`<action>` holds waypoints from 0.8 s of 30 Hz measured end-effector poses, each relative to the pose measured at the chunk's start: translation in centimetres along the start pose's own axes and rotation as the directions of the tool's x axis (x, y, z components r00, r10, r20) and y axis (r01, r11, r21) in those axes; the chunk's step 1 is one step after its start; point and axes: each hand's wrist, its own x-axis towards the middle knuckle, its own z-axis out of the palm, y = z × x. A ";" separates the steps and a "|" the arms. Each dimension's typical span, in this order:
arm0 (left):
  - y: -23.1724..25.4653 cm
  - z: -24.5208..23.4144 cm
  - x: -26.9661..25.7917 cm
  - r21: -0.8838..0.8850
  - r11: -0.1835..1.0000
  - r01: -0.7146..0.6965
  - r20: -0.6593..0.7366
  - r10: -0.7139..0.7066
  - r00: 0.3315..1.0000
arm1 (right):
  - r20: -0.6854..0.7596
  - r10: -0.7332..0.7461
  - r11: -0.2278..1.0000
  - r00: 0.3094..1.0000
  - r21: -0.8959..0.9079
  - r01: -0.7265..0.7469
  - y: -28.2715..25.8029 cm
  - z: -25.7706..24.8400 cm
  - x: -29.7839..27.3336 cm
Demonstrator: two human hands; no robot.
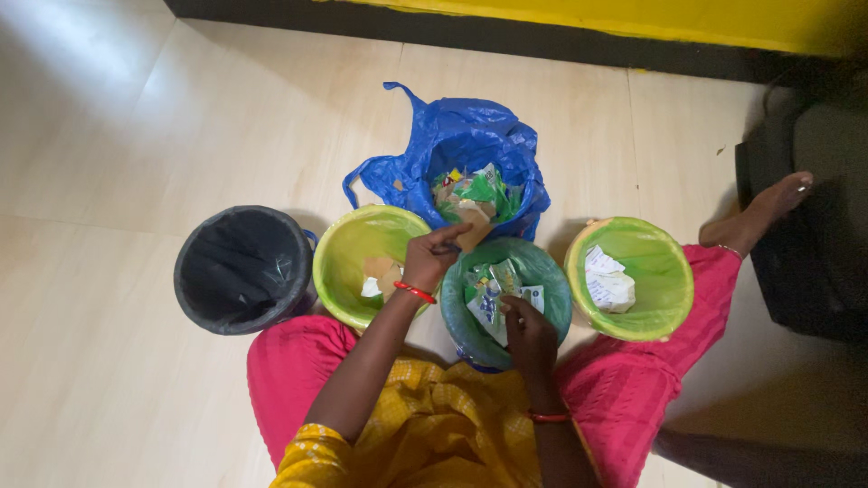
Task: The person sits on the floor and sorts waste items from a blue bag into three separate bowls. They handle various plastic wrappers, paper, and small containers, placing each item into one of the bowls based on type.
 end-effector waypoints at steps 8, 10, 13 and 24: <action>-1.8 -5.4 -4.1 0.029 0.999 0.040 -0.076 -0.038 0.996 | 0.055 0.112 0.842 0.992 0.525 -0.124 4.4 1.8 0.9; -3.4 -7.2 -4.2 -0.107 0.991 0.081 -0.066 -0.089 0.994 | 0.089 0.122 0.801 0.989 0.580 -0.151 4.5 2.7 0.8; -5.2 -10.2 -3.2 -0.306 0.951 0.052 -0.082 -0.081 0.993 | 0.112 0.051 0.798 0.992 0.593 -0.108 3.5 4.0 1.5; -5.7 -12.6 -2.5 -0.315 0.945 -0.085 -0.250 0.004 0.968 | 0.257 0.123 0.748 0.959 0.611 -0.260 -1.5 5.0 4.7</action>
